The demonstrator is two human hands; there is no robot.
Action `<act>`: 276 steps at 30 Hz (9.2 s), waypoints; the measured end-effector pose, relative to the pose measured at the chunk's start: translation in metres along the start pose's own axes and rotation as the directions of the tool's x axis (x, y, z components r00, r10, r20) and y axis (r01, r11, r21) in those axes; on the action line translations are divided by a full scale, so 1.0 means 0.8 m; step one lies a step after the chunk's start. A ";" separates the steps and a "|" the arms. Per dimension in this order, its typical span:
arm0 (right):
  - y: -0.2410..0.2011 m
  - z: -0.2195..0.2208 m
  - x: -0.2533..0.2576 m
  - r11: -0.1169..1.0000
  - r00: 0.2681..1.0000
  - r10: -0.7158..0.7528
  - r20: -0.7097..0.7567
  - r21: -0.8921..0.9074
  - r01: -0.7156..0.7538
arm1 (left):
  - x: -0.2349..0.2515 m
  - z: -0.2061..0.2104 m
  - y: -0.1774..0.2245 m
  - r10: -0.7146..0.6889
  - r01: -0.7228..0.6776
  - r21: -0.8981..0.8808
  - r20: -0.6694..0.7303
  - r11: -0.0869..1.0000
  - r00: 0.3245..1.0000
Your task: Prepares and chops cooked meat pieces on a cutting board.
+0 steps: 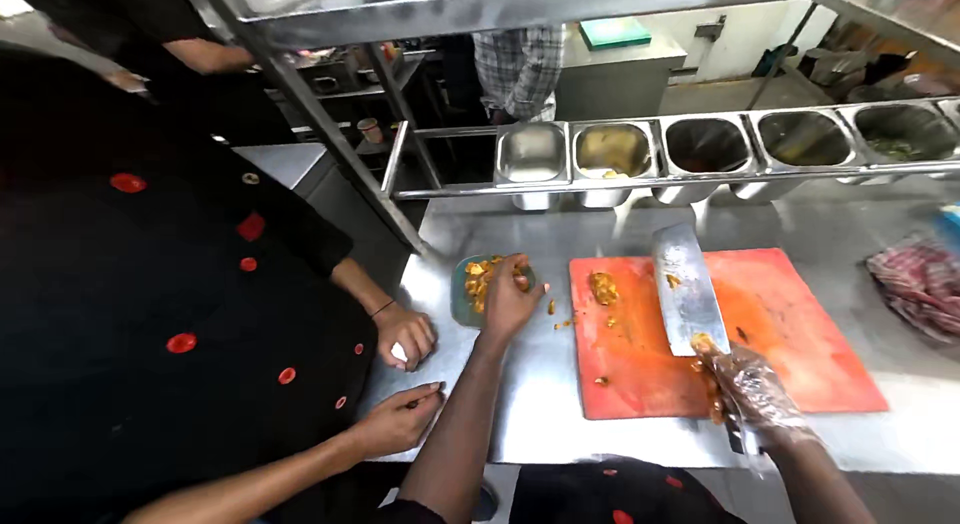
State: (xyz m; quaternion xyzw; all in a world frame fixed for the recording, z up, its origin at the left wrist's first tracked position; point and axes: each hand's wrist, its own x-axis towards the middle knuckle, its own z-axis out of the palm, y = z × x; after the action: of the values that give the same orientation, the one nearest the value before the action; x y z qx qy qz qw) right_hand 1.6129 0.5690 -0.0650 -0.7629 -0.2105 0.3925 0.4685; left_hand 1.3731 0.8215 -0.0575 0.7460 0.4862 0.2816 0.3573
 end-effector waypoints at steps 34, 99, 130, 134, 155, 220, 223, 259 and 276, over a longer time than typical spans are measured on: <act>0.102 0.029 -0.048 0.970 0.895 0.167 0.414 0.094 -0.225 | -0.037 0.090 -0.013 -0.151 -0.064 0.425 0.455 0.903 0.878; -0.109 0.227 0.011 0.418 0.856 -0.257 0.448 -0.747 0.516 | -0.178 -0.043 -0.069 -0.323 0.157 -0.513 -0.252 0.844 0.912; 0.001 0.011 -0.061 0.736 1.000 -0.006 -0.010 -0.677 -0.002 | 0.024 0.119 0.021 0.142 -0.198 0.104 0.394 0.975 0.908; -0.056 0.041 -0.043 0.552 0.905 -0.425 -0.017 -0.797 0.244 | 0.002 0.084 -0.002 0.106 -0.104 -0.020 0.217 0.994 0.970; -0.037 0.013 -0.001 0.348 0.961 0.234 0.151 -0.935 0.062 | -0.050 0.085 -0.038 -0.004 0.018 -0.143 0.098 0.990 0.995; 0.052 -0.041 -0.042 0.969 0.981 0.188 0.044 -0.169 -0.178 | -0.059 0.145 0.064 -0.034 -0.122 0.345 0.415 0.931 0.909; 0.049 -0.041 -0.041 0.975 0.969 0.213 0.127 -0.095 -0.202 | -0.058 0.118 0.047 -0.058 0.038 0.067 0.330 0.997 0.942; -0.053 0.143 -0.032 0.968 0.908 0.101 0.406 -0.249 0.004 | -0.115 -0.120 -0.149 -0.555 0.460 -0.444 -0.105 0.769 0.825; 0.017 -0.085 0.037 0.266 0.949 -0.215 -0.229 -0.949 -0.168 | -0.211 -0.147 -0.155 -0.484 0.364 -0.455 -0.179 0.813 0.857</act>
State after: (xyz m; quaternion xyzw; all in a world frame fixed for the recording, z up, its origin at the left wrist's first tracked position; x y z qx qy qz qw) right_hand 1.6843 0.5456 -0.0713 -0.9376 -0.3392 0.0507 -0.0576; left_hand 1.1558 0.7294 -0.1008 0.4777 0.6191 0.3929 0.4839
